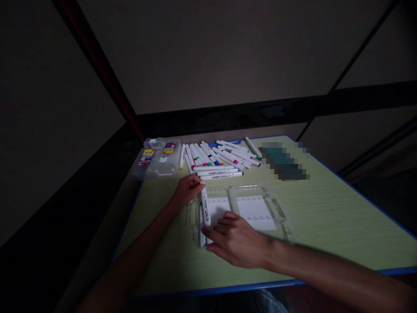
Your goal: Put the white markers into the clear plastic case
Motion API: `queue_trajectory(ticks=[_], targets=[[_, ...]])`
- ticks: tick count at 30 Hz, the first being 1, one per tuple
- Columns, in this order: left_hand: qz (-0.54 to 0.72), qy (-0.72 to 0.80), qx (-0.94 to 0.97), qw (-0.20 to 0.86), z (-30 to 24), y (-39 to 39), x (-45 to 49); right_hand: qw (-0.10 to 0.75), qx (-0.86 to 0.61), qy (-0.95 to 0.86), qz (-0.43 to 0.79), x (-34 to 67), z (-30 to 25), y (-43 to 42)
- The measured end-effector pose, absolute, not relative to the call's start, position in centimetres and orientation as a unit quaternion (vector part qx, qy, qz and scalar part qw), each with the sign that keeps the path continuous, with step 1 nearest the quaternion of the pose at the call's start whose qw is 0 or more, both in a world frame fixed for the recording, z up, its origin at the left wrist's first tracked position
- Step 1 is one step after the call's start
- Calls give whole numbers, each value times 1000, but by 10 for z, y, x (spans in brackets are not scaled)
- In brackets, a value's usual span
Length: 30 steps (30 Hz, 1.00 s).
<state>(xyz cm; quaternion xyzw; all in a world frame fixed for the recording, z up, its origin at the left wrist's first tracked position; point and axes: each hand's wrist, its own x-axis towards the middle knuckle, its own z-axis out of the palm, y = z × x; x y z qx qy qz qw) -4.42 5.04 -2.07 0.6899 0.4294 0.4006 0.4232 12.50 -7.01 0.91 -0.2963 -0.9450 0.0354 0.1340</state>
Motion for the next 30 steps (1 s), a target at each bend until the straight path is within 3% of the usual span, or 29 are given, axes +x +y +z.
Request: queue_trajectory(ticks=[23,30], targets=[[482,451,617,428,-17,52,-46,266,-278,-923,-19,134,11,-70],[538,468,571,407,-13,55,-51,336,-350,-865,125,149,18,-60]])
